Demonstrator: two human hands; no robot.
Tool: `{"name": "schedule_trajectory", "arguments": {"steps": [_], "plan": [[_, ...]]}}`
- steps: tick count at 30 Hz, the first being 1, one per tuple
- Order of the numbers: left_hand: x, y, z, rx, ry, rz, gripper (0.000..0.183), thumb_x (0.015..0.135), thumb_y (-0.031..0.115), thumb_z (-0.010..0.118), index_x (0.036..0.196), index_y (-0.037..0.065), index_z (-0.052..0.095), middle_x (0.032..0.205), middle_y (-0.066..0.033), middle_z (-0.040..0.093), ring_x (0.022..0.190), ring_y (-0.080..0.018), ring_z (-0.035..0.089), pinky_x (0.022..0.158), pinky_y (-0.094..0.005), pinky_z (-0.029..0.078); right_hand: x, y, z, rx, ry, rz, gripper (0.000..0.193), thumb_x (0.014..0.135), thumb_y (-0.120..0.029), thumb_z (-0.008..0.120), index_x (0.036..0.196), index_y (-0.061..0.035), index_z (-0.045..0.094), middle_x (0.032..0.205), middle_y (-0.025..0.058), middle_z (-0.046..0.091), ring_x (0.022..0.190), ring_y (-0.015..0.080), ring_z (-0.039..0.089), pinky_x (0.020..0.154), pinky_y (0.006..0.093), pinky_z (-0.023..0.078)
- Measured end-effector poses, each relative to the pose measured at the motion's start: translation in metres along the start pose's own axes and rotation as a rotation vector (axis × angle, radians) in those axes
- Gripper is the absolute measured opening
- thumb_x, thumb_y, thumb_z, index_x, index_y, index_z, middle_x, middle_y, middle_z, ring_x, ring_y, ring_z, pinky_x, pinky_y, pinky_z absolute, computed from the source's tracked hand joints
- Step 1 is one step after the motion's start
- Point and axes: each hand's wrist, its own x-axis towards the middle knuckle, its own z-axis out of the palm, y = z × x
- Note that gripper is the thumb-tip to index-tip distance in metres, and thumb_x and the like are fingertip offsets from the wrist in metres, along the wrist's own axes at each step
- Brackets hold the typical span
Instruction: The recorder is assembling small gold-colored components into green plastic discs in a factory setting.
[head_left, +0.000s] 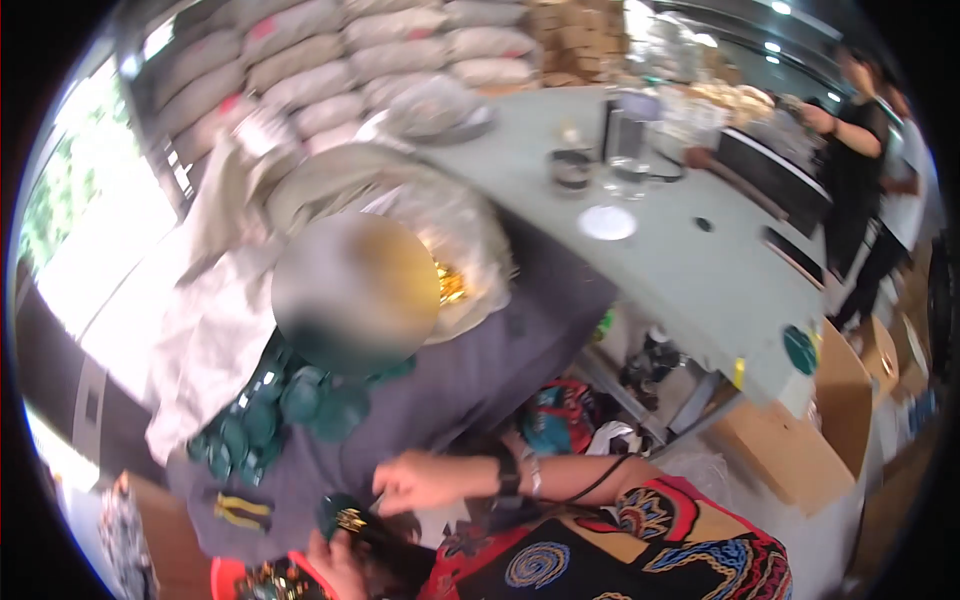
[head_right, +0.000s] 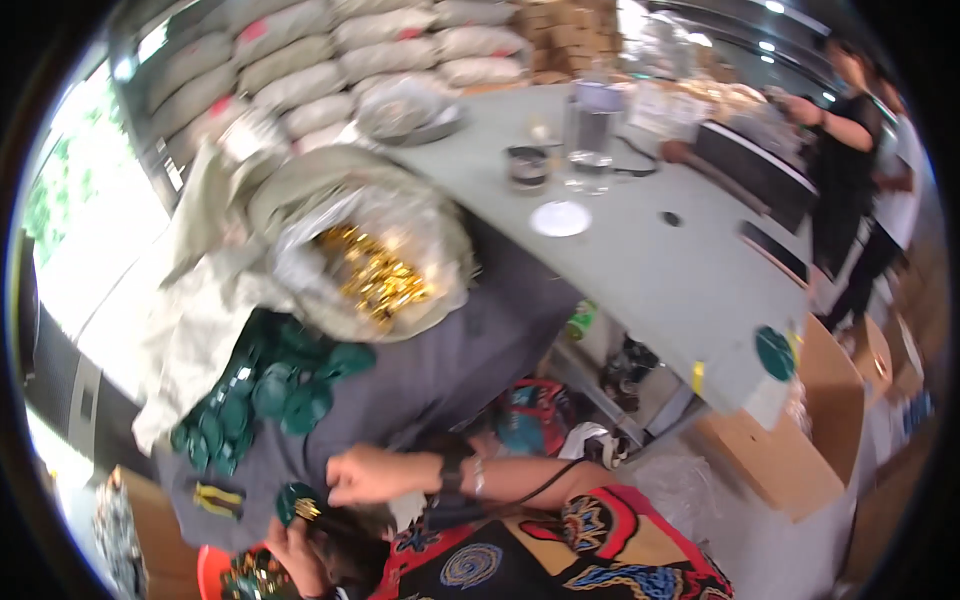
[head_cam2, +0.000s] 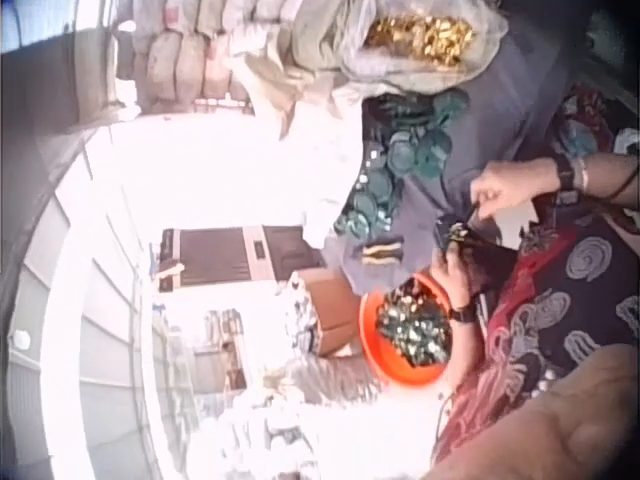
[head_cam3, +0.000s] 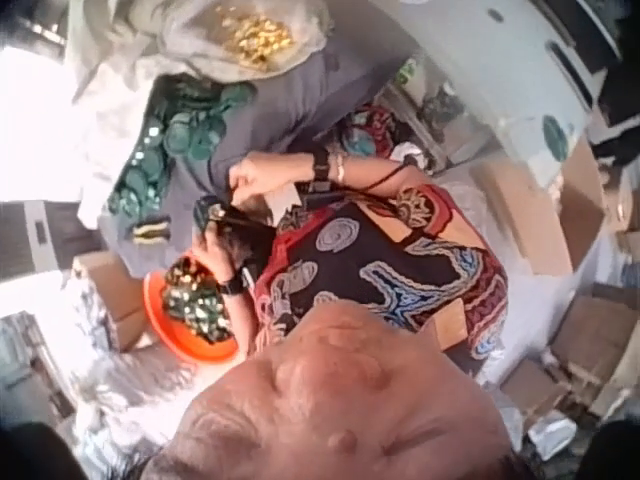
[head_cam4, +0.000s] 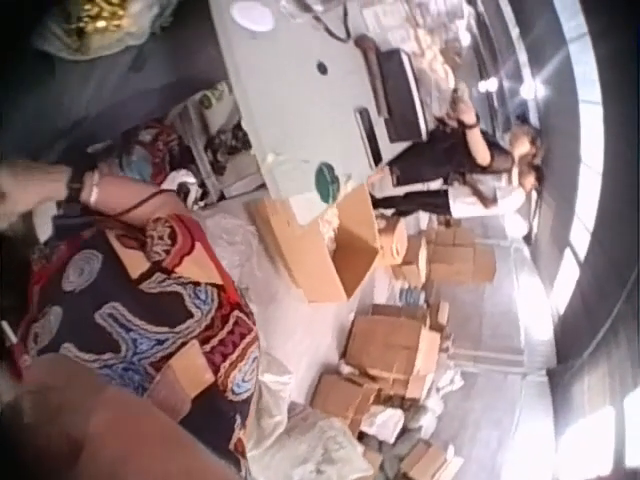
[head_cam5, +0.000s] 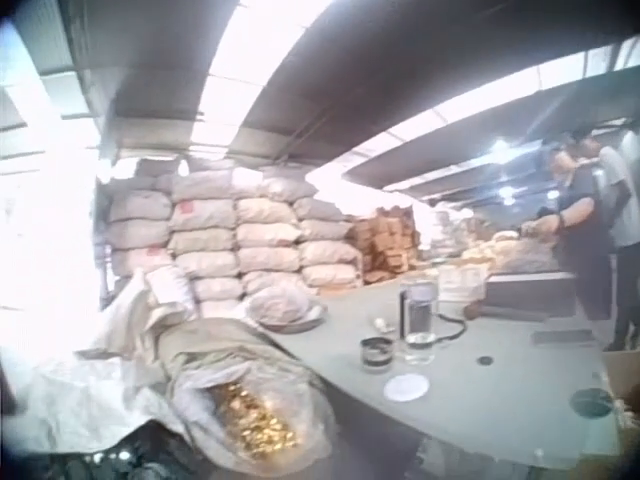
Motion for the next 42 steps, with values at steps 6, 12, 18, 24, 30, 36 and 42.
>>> {"name": "schedule_trajectory", "arguments": {"steps": [6, 12, 18, 24, 30, 36, 42], "plan": [[-0.026, -0.146, -0.205, -0.242, 0.774, 0.014, 0.019, 0.080, 0.004, 0.055, 0.096, -0.004, 0.060, 0.086, -0.0162, 0.063, 0.065, -0.0204, 0.061, 0.058, -0.0319, 0.055, 0.025, 0.027, -0.092, -0.274, 0.566, -0.014, 0.014, 0.079, -0.014, 0.064, 0.084, -0.0012, 0.061, 0.073, 0.0148, 0.061, 0.065, 0.0270, 0.060, 0.058, 0.0365, 0.047], [-0.094, -0.194, -0.323, -0.517, 0.769, -0.523, 0.027, 0.087, 0.016, 0.057, 0.104, -0.002, 0.065, 0.096, -0.0146, 0.068, 0.083, -0.0245, 0.063, 0.072, -0.0296, 0.050, 0.034, 0.058, -0.169, -0.751, 0.600, 0.138, 0.013, 0.081, -0.008, 0.052, 0.087, -0.0012, 0.061, 0.073, 0.0223, 0.059, 0.070, 0.0392, 0.059, 0.063, 0.0455, 0.048], [-0.066, -0.254, -0.344, -0.584, 0.693, -0.559, 0.036, 0.092, 0.011, 0.042, 0.113, -0.016, 0.052, 0.107, -0.0213, 0.058, 0.098, -0.0313, 0.057, 0.088, -0.0408, 0.047, 0.064, 0.111, -0.138, -0.763, 0.681, 0.165, 0.015, 0.080, -0.012, 0.053, 0.083, -0.0028, 0.064, 0.077, 0.0213, 0.061, 0.078, 0.0374, 0.062, 0.067, 0.0457, 0.048], [0.015, -0.190, -0.249, -0.202, 0.542, -0.231, 0.033, 0.090, 0.013, 0.049, 0.110, -0.012, 0.057, 0.099, -0.0200, 0.062, 0.088, -0.0277, 0.060, 0.077, -0.0371, 0.049, 0.058, 0.108, -0.159, -1.025, 0.498, 0.217, 0.012, 0.079, -0.008, 0.052, 0.083, -0.0012, 0.060, 0.081, 0.0180, 0.061, 0.081, 0.0355, 0.063, 0.069, 0.0435, 0.049], [0.012, -0.062, -0.134, 0.217, 0.579, 0.010, 0.030, 0.088, 0.015, 0.055, 0.108, -0.007, 0.061, 0.092, -0.0187, 0.067, 0.078, -0.0242, 0.063, 0.067, -0.0334, 0.051, 0.049, 0.102, -0.147, -1.119, 0.603, -0.006, 0.009, 0.078, -0.007, 0.052, 0.081, -0.0020, 0.060, 0.080, 0.0199, 0.060, 0.078, 0.0340, 0.060, 0.068, 0.0432, 0.048], [0.072, -0.057, -0.068, 0.172, 0.378, 0.221, 0.023, 0.079, 0.000, 0.058, 0.101, -0.006, 0.062, 0.095, -0.0135, 0.066, 0.087, -0.0219, 0.062, 0.079, -0.0337, 0.049, -0.004, 0.061, -0.150, -0.676, 0.615, 0.213, 0.022, 0.070, -0.015, 0.066, 0.082, -0.0016, 0.054, 0.075, 0.0195, 0.060, 0.073, 0.0387, 0.060, 0.061, 0.0452, 0.046], [0.093, 0.006, 0.001, 0.443, 0.142, 0.418, 0.020, 0.075, 0.004, 0.060, 0.093, -0.002, 0.063, 0.081, -0.0158, 0.061, 0.072, -0.0315, 0.061, 0.064, -0.0382, 0.047, -0.002, 0.070, -0.122, -0.605, 0.584, 0.220, 0.028, 0.069, -0.014, 0.071, 0.089, -0.0030, 0.055, 0.079, 0.0164, 0.062, 0.075, 0.0355, 0.061, 0.066, 0.0428, 0.048]]}}
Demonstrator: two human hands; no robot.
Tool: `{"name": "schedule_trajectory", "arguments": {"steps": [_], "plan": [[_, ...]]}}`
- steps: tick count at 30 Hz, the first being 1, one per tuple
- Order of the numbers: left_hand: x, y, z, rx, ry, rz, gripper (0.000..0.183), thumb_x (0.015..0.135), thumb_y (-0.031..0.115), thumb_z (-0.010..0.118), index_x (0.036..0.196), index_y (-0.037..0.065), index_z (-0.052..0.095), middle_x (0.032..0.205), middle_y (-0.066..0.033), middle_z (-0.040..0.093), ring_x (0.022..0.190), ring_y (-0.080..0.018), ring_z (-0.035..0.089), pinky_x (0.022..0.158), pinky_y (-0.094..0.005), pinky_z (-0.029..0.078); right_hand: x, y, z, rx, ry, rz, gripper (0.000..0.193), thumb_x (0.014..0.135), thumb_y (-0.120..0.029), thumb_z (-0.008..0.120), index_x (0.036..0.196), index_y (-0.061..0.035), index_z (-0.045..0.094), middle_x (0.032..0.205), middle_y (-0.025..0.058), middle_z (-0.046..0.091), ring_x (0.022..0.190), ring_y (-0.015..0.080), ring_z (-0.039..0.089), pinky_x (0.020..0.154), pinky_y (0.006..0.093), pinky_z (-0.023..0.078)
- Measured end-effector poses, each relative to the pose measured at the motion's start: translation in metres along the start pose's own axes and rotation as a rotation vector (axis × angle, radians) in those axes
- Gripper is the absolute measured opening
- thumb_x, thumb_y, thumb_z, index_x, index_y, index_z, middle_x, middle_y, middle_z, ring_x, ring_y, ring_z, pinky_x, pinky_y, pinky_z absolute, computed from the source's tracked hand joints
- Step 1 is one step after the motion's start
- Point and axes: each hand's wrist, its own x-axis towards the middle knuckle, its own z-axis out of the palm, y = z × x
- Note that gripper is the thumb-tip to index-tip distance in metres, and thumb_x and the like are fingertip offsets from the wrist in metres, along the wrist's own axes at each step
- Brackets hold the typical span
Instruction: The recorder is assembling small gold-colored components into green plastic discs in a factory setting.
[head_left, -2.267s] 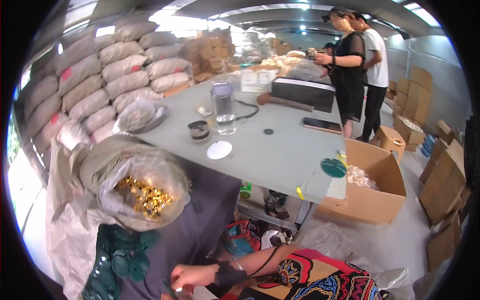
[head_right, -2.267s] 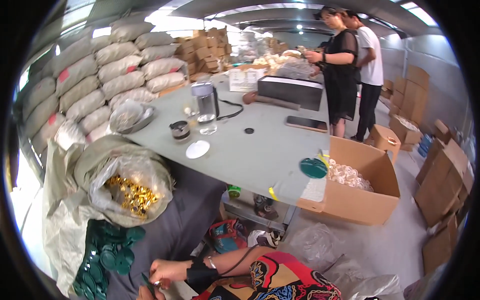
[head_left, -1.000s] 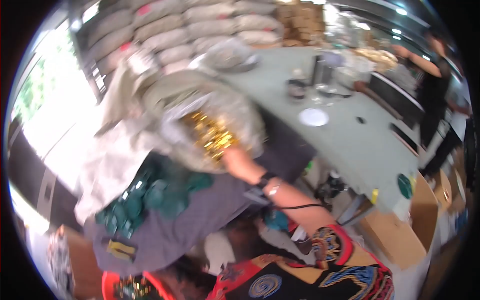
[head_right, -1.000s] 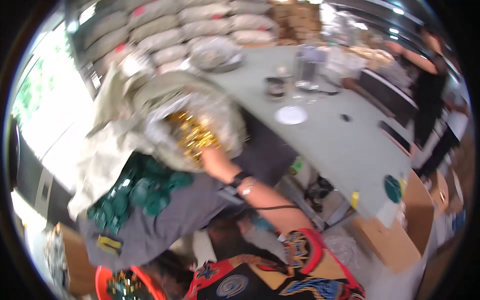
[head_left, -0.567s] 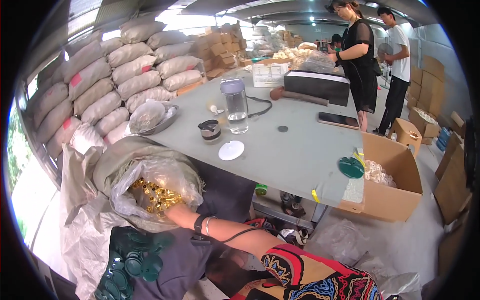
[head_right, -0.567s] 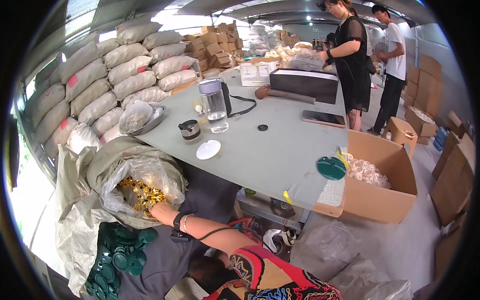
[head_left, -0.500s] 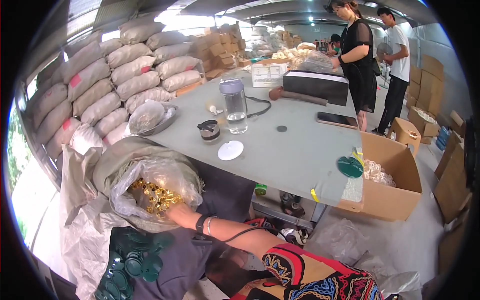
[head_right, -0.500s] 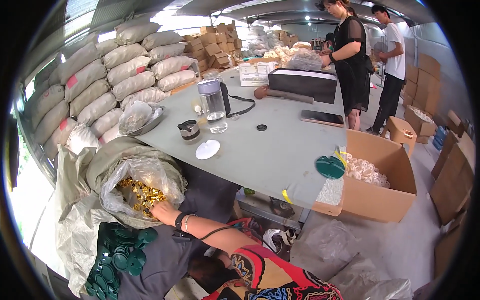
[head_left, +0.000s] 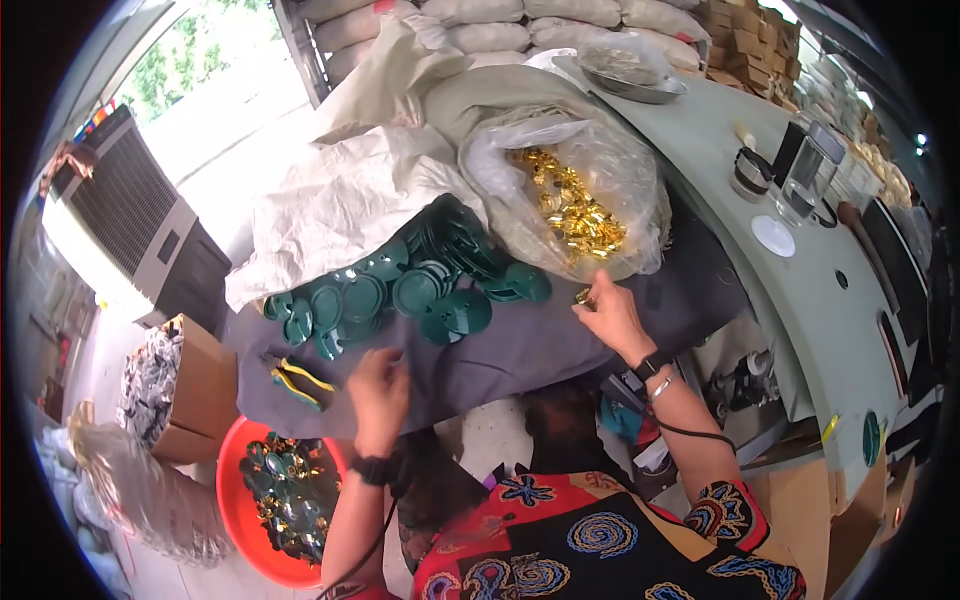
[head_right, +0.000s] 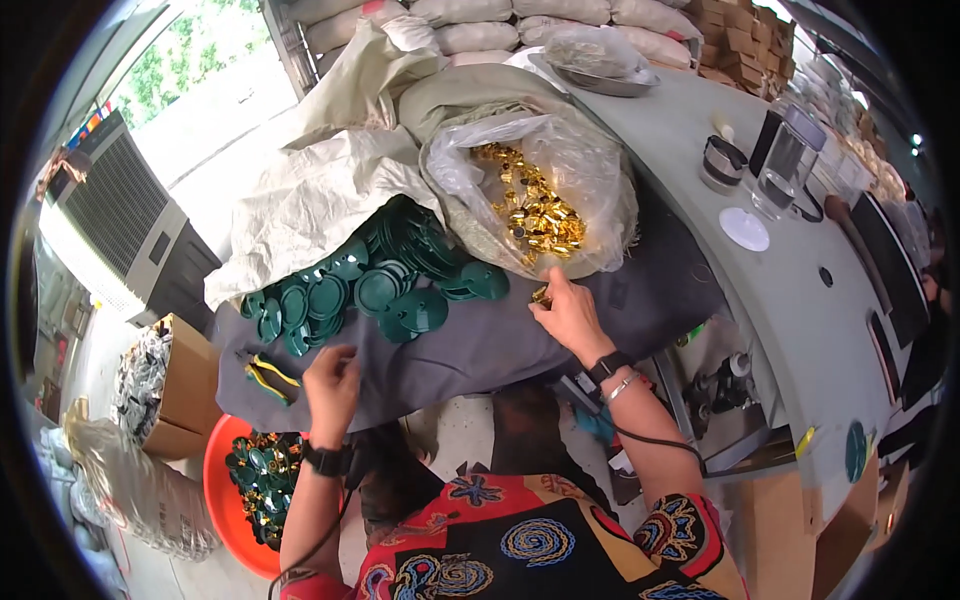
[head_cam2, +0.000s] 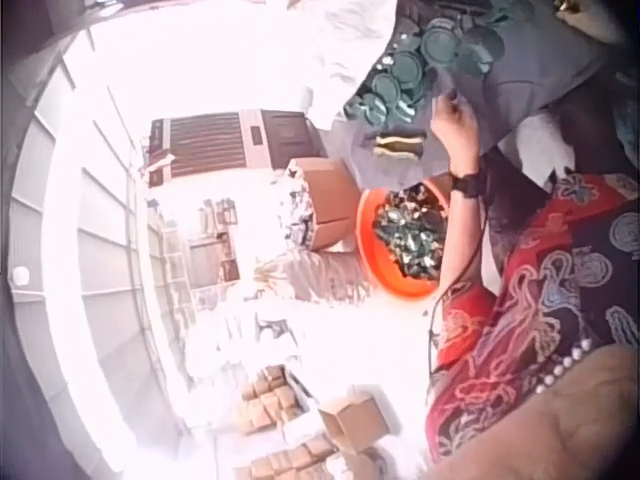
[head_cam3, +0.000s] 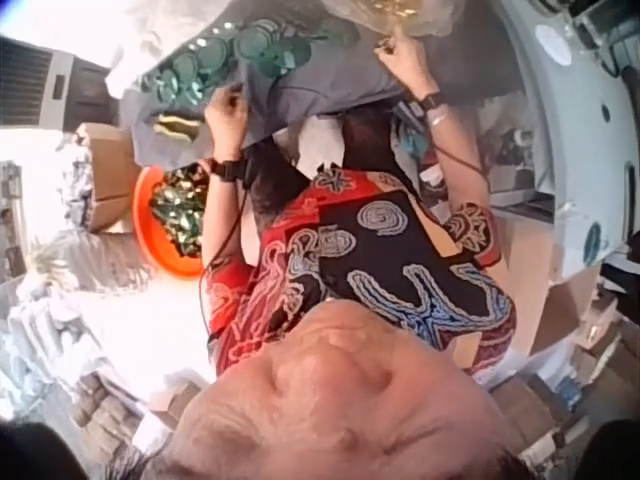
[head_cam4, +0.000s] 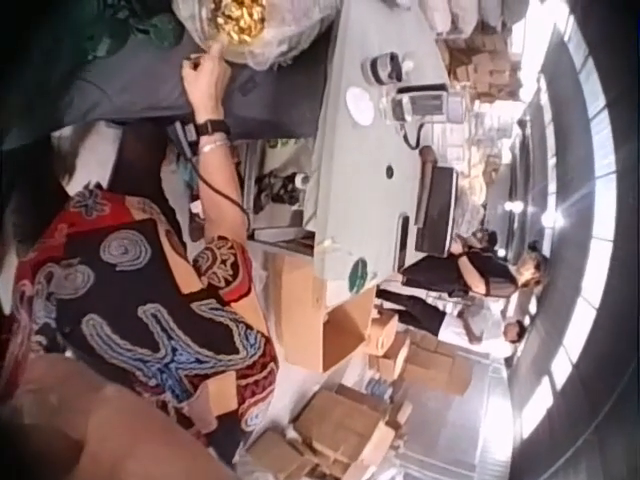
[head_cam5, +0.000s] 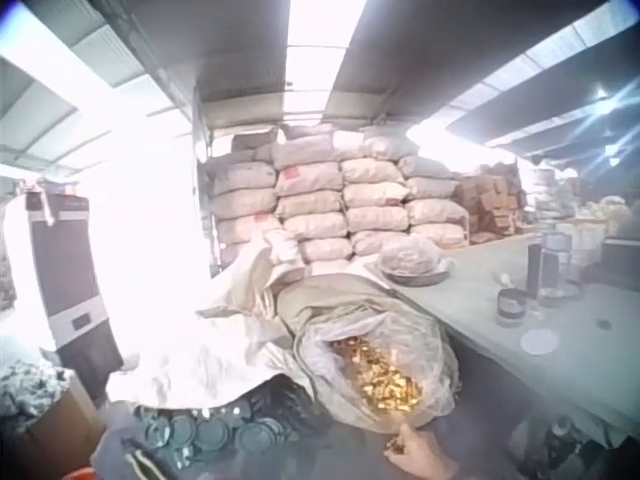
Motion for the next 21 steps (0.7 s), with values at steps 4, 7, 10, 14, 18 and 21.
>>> {"name": "schedule_trajectory", "arguments": {"steps": [4, 7, 10, 14, 18, 21], "plan": [[0.030, -0.003, 0.032, 0.077, -0.024, 0.150, 0.025, 0.076, 0.013, 0.064, 0.097, -0.001, 0.062, 0.080, -0.0173, 0.060, 0.071, -0.0312, 0.063, 0.061, -0.0407, 0.048, -0.002, -0.010, 0.004, -0.090, -0.027, -0.116, 0.033, 0.071, -0.015, 0.070, 0.100, -0.0033, 0.059, 0.084, 0.0152, 0.060, 0.076, 0.0353, 0.060, 0.067, 0.0422, 0.049], [0.048, 0.013, 0.057, 0.318, -0.047, 0.150, 0.034, 0.075, 0.024, 0.069, 0.099, 0.001, 0.062, 0.084, -0.0184, 0.061, 0.074, -0.0324, 0.064, 0.062, -0.0413, 0.050, -0.003, -0.009, 0.003, -0.142, -0.042, -0.193, 0.031, 0.074, -0.015, 0.067, 0.101, -0.0030, 0.061, 0.086, 0.0147, 0.058, 0.076, 0.0347, 0.060, 0.068, 0.0412, 0.049], [0.056, 0.023, 0.073, 0.556, -0.130, 0.030, 0.043, 0.073, 0.032, 0.072, 0.100, 0.001, 0.060, 0.088, -0.0186, 0.060, 0.076, -0.0343, 0.064, 0.064, -0.0420, 0.051, -0.005, -0.001, 0.003, -0.147, -0.030, -0.190, 0.026, 0.075, -0.013, 0.065, 0.100, -0.0027, 0.061, 0.087, 0.0137, 0.056, 0.078, 0.0341, 0.059, 0.069, 0.0407, 0.049], [0.060, 0.024, 0.074, 0.502, -0.168, 0.016, 0.045, 0.068, 0.033, 0.075, 0.095, 0.001, 0.059, 0.091, -0.0182, 0.061, 0.077, -0.0362, 0.063, 0.067, -0.0425, 0.051, -0.005, 0.001, 0.001, -0.127, -0.011, -0.188, 0.023, 0.076, -0.008, 0.065, 0.098, -0.0024, 0.060, 0.093, 0.0119, 0.055, 0.082, 0.0324, 0.059, 0.072, 0.0405, 0.048], [0.053, 0.014, 0.068, 0.320, -0.104, 0.068, 0.039, 0.067, 0.029, 0.076, 0.086, 0.001, 0.057, 0.089, -0.0210, 0.062, 0.081, -0.0371, 0.063, 0.067, -0.0451, 0.051, -0.005, -0.008, -0.002, -0.102, 0.004, -0.214, 0.023, 0.076, -0.007, 0.066, 0.097, -0.0020, 0.059, 0.099, 0.0112, 0.054, 0.084, 0.0319, 0.058, 0.073, 0.0402, 0.048], [0.038, 0.027, 0.053, -0.079, -0.245, -0.077, 0.027, 0.073, 0.012, 0.069, 0.090, -0.005, 0.056, 0.074, -0.0160, 0.063, 0.060, -0.0256, 0.063, 0.053, -0.0365, 0.049, -0.008, -0.009, 0.000, 0.050, 0.039, -0.296, 0.023, 0.077, -0.007, 0.066, 0.099, -0.0017, 0.058, 0.095, 0.0112, 0.056, 0.079, 0.0271, 0.059, 0.070, 0.0341, 0.049]]}}
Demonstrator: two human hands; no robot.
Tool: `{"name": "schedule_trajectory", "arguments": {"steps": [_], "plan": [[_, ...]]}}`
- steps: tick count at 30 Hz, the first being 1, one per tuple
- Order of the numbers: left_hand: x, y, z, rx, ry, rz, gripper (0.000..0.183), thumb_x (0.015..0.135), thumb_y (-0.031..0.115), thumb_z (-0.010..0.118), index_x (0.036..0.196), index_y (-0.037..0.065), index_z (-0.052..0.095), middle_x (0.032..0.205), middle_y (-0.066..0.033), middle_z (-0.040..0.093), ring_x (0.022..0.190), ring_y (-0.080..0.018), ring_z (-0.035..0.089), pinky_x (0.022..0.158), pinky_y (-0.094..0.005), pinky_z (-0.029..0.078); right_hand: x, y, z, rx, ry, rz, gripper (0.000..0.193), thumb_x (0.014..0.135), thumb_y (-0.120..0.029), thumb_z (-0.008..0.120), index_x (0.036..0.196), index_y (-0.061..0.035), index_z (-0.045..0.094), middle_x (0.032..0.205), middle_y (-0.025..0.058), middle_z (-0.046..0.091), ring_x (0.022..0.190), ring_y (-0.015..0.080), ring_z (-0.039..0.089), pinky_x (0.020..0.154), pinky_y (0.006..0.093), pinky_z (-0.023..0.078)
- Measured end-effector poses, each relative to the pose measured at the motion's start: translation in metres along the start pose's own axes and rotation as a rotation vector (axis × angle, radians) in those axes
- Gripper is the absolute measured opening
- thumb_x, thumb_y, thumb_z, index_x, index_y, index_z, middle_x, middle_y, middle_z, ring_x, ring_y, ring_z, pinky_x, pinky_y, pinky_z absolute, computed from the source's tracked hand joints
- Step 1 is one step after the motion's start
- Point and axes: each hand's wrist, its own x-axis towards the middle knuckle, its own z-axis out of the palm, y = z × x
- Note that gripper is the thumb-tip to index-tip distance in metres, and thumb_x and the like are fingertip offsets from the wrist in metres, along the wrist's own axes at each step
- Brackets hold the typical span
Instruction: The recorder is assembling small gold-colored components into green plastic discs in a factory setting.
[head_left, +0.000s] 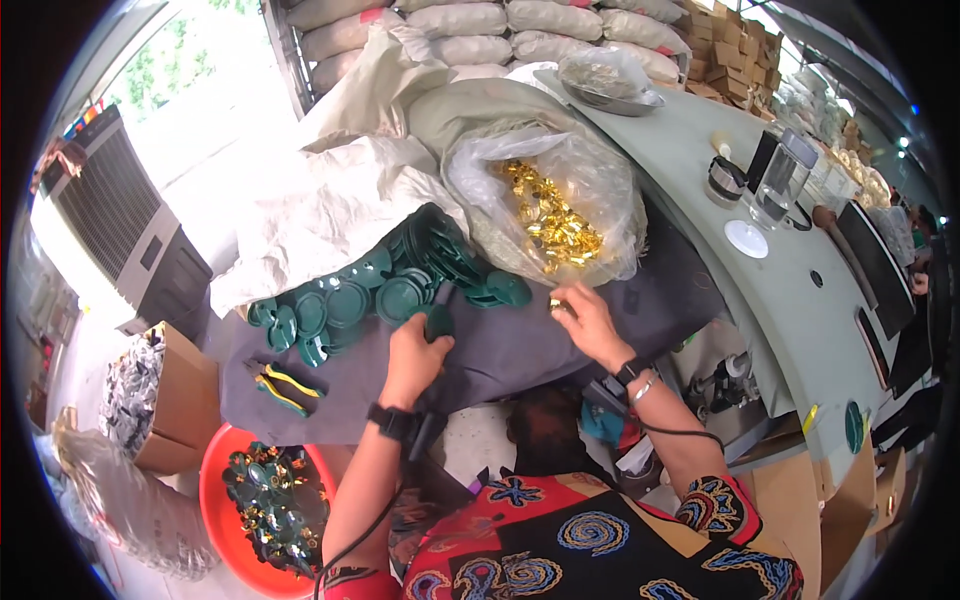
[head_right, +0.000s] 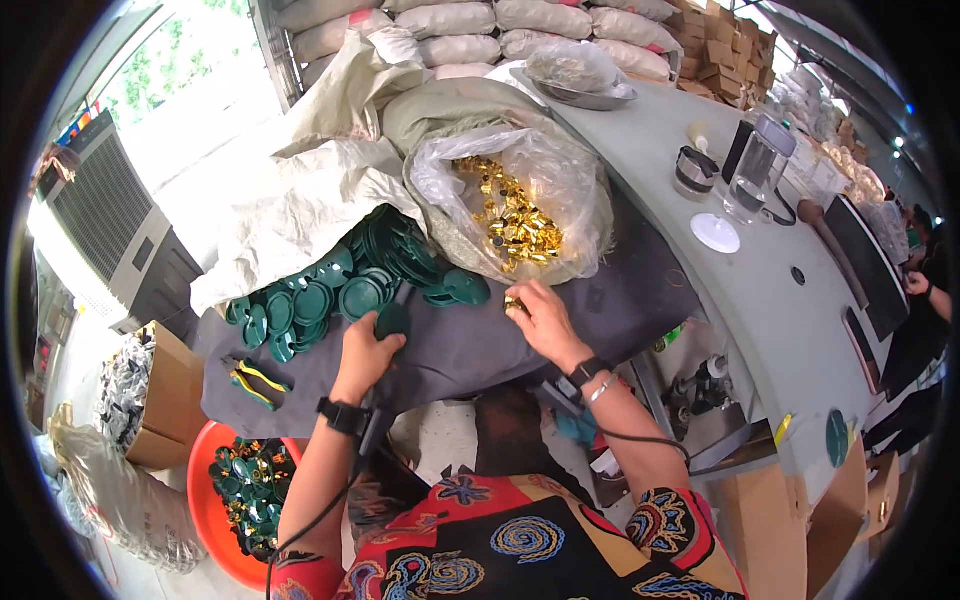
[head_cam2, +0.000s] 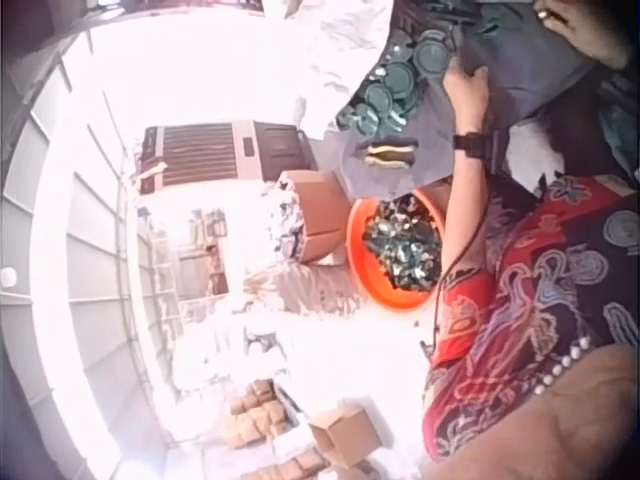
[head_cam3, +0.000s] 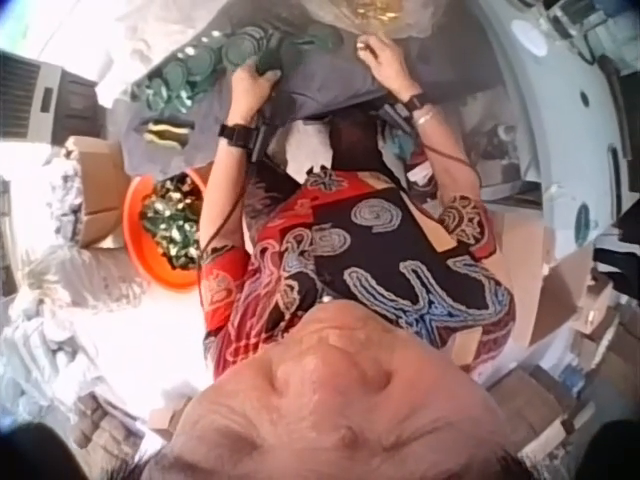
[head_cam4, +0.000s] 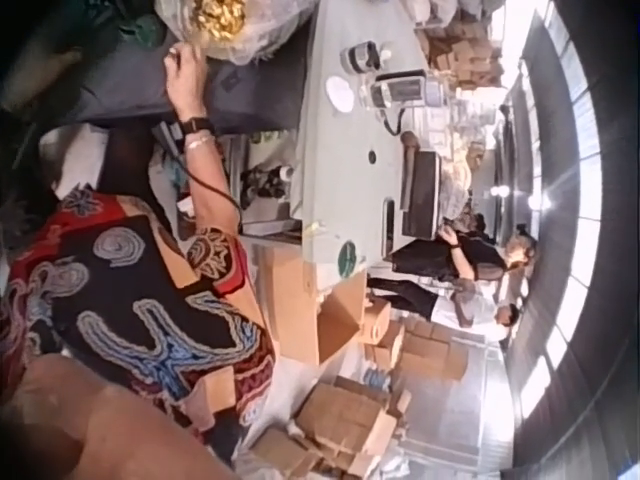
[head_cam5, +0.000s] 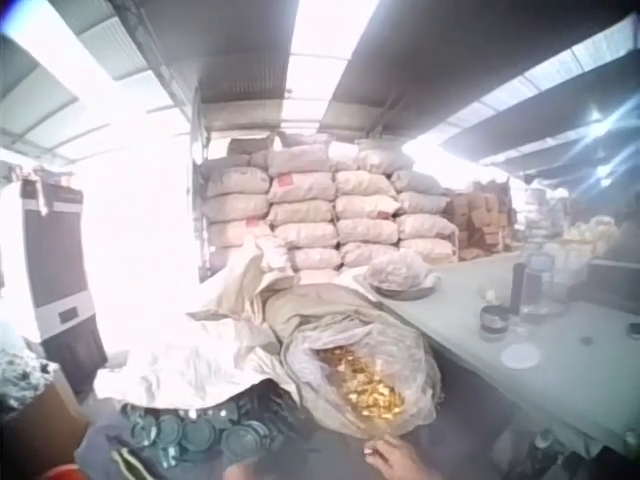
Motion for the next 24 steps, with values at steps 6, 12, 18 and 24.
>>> {"name": "schedule_trajectory", "arguments": {"steps": [6, 12, 18, 24], "plan": [[-0.060, 0.043, 0.000, -0.698, -0.264, -0.247, 0.025, 0.081, 0.001, 0.055, 0.106, -0.005, 0.056, 0.082, -0.0064, 0.062, 0.057, -0.0101, 0.057, 0.045, -0.0225, 0.046, -0.024, -0.090, 0.003, 0.798, -0.245, 0.201, 0.024, 0.084, 0.001, 0.059, 0.107, -0.0001, 0.057, 0.092, 0.0047, 0.057, 0.075, 0.0099, 0.060, 0.066, 0.0230, 0.049], [-0.085, 0.064, 0.004, -0.685, -0.240, -0.202, 0.016, 0.081, -0.001, 0.050, 0.096, -0.005, 0.054, 0.073, -0.0070, 0.060, 0.056, -0.0120, 0.059, 0.050, -0.0255, 0.047, -0.027, -0.113, 0.001, 0.539, -0.264, -0.073, 0.029, 0.081, -0.001, 0.065, 0.108, -0.0005, 0.055, 0.093, 0.0103, 0.058, 0.078, 0.0217, 0.063, 0.068, 0.0305, 0.051], [-0.097, 0.055, 0.014, -0.393, -0.136, 0.013, 0.012, 0.076, -0.004, 0.050, 0.088, -0.006, 0.050, 0.067, -0.0146, 0.059, 0.055, -0.0221, 0.061, 0.052, -0.0329, 0.047, -0.025, -0.125, -0.006, 0.271, -0.305, -0.219, 0.034, 0.074, -0.001, 0.067, 0.105, 0.0010, 0.053, 0.092, 0.0158, 0.057, 0.079, 0.0353, 0.060, 0.066, 0.0374, 0.050], [-0.111, 0.062, 0.009, 0.034, 0.017, 0.357, 0.018, 0.068, -0.002, 0.055, 0.083, -0.004, 0.044, 0.066, -0.0187, 0.052, 0.056, -0.0392, 0.054, 0.051, -0.0465, 0.044, -0.024, -0.121, -0.004, 0.703, -0.536, 0.147, 0.021, 0.082, -0.007, 0.065, 0.097, 0.0040, 0.057, 0.083, 0.0110, 0.060, 0.066, 0.0228, 0.062, 0.056, 0.0304, 0.051]]}}
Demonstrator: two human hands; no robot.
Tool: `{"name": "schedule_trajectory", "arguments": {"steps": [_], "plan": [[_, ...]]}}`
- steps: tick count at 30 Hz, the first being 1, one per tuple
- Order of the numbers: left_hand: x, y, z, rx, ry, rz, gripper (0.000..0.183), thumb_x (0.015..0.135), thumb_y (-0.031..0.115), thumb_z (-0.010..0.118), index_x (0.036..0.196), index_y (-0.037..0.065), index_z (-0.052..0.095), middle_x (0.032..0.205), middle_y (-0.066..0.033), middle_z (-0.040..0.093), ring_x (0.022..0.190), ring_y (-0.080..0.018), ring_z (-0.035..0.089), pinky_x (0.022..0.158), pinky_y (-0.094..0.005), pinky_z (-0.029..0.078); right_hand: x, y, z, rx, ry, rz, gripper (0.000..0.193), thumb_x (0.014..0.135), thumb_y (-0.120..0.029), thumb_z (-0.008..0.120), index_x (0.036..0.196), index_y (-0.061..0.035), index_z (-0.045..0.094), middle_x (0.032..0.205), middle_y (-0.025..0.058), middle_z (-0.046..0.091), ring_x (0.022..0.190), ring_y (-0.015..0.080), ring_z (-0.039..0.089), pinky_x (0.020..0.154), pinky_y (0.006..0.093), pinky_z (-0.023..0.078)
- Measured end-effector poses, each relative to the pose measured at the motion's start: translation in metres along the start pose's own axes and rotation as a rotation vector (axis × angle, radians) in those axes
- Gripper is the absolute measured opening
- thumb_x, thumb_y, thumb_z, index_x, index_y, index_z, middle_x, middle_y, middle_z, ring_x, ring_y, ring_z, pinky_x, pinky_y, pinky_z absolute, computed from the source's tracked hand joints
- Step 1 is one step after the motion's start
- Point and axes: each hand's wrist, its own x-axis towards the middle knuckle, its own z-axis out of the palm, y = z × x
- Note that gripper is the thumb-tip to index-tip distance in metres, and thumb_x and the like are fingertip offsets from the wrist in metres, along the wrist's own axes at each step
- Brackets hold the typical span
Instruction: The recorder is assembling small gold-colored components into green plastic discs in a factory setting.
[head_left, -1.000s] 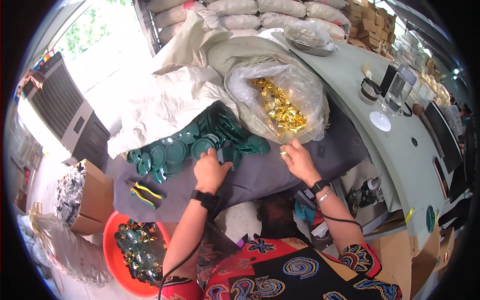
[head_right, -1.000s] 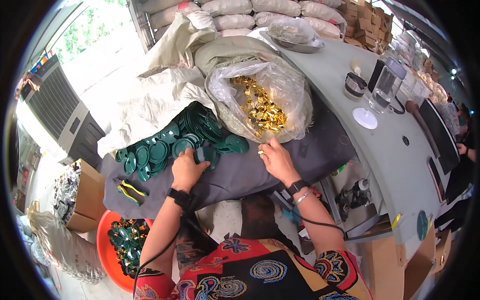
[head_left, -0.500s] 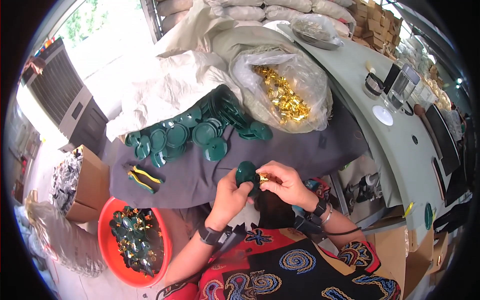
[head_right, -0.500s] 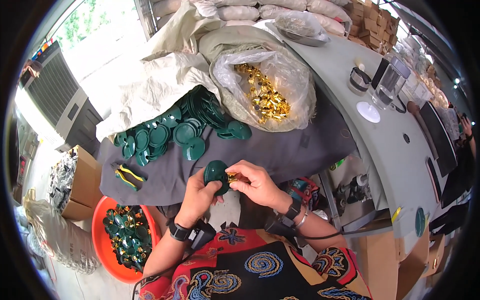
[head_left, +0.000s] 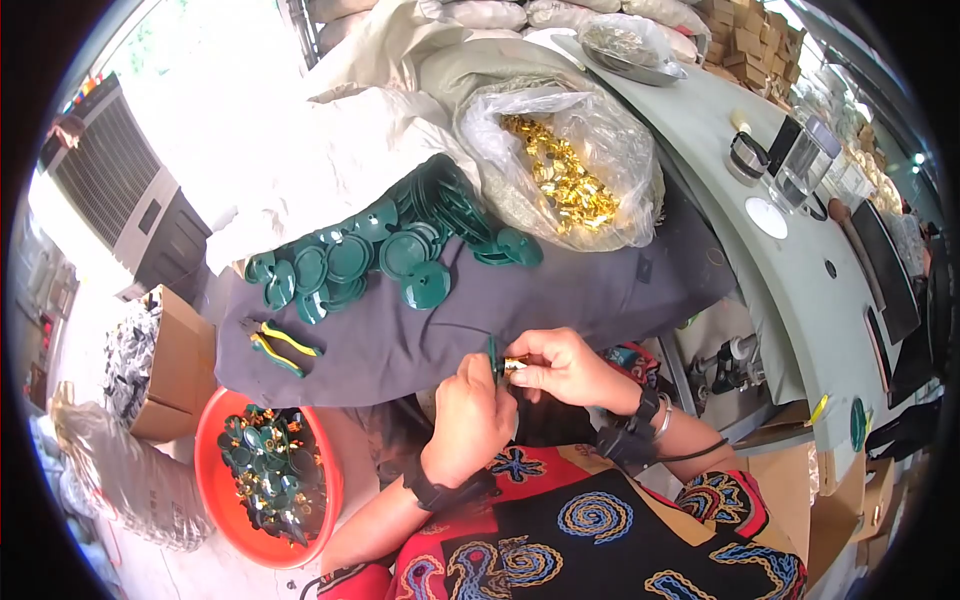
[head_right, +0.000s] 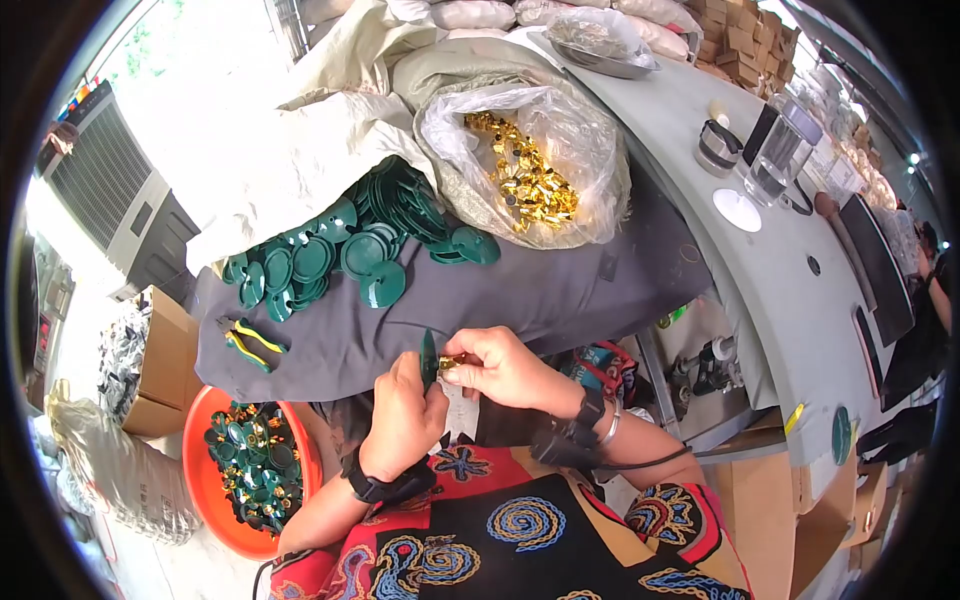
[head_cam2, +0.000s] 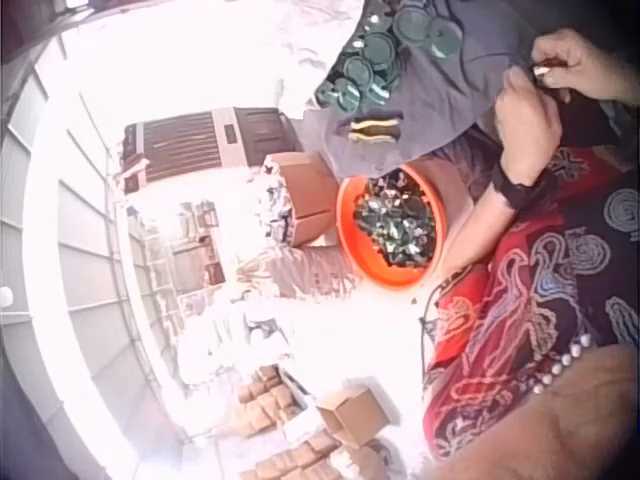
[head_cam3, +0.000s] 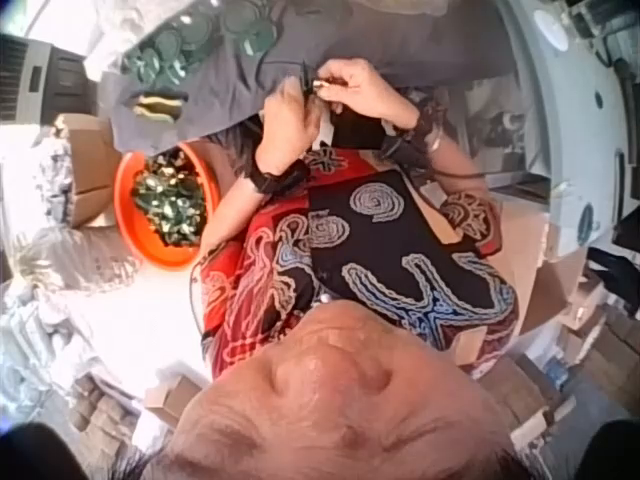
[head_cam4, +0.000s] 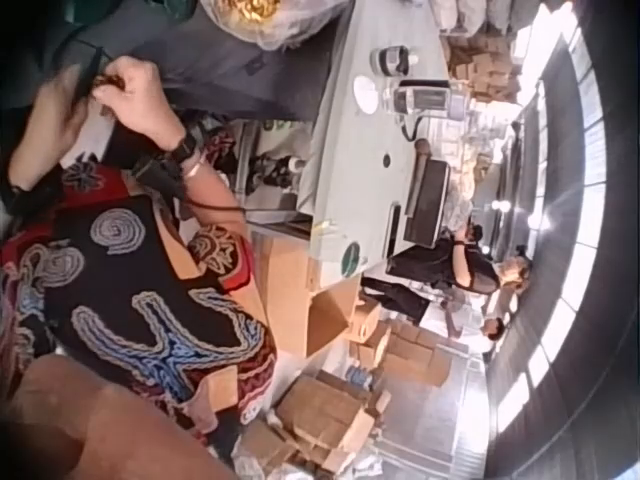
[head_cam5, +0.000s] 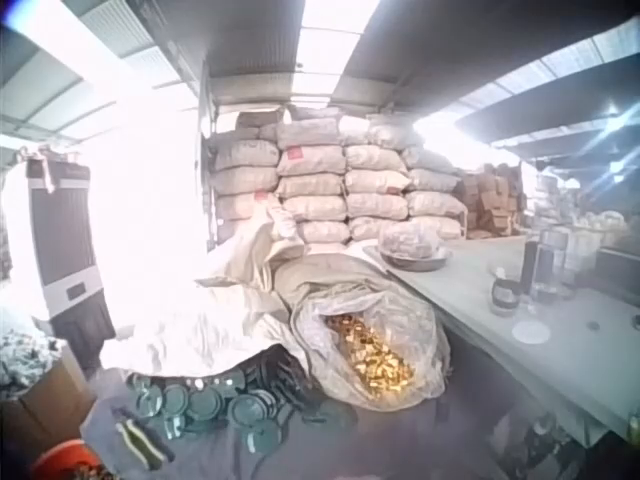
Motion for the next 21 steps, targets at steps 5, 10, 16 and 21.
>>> {"name": "schedule_trajectory", "arguments": {"steps": [5, 10, 16, 21], "plan": [[-0.009, -0.002, -0.009, 0.223, -0.104, 0.143, 0.024, 0.065, 0.000, 0.058, 0.085, -0.001, 0.045, 0.072, -0.0156, 0.051, 0.054, -0.0318, 0.056, 0.049, -0.0444, 0.044, -0.002, 0.008, 0.011, 0.747, -0.086, 0.392, 0.020, 0.088, -0.014, 0.062, 0.095, 0.0038, 0.059, 0.080, 0.0073, 0.062, 0.060, 0.0124, 0.060, 0.051, 0.0246, 0.051], [-0.013, -0.018, -0.009, 0.022, -0.032, 0.011, 0.016, 0.071, -0.002, 0.056, 0.084, -0.002, 0.047, 0.071, -0.0179, 0.051, 0.058, -0.0395, 0.054, 0.051, -0.0459, 0.043, 0.005, 0.017, 0.024, 0.722, -0.044, 0.387, 0.023, 0.088, -0.020, 0.063, 0.093, 0.0017, 0.059, 0.079, 0.0064, 0.061, 0.060, 0.0132, 0.060, 0.052, 0.0259, 0.052], [-0.037, -0.061, -0.049, -0.232, 0.142, -0.432, 0.014, 0.078, 0.001, 0.052, 0.090, -0.001, 0.059, 0.069, -0.0020, 0.057, 0.064, -0.0082, 0.054, 0.055, -0.0268, 0.045, 0.026, 0.022, 0.001, 0.472, -0.008, 0.381, 0.022, 0.090, -0.019, 0.061, 0.098, 0.0017, 0.058, 0.081, 0.0051, 0.061, 0.065, 0.0132, 0.062, 0.056, 0.0270, 0.052], [-0.089, -0.112, -0.144, -0.434, 0.610, -0.785, 0.023, 0.078, 0.006, 0.049, 0.098, -0.002, 0.060, 0.076, -0.0013, 0.056, 0.055, -0.0080, 0.050, 0.043, -0.0213, 0.039, 0.054, 0.082, -0.086, -0.244, 0.597, 0.076, 0.011, 0.081, -0.007, 0.063, 0.090, -0.0002, 0.061, 0.072, 0.0092, 0.060, 0.061, 0.0186, 0.060, 0.056, 0.0300, 0.048]]}}
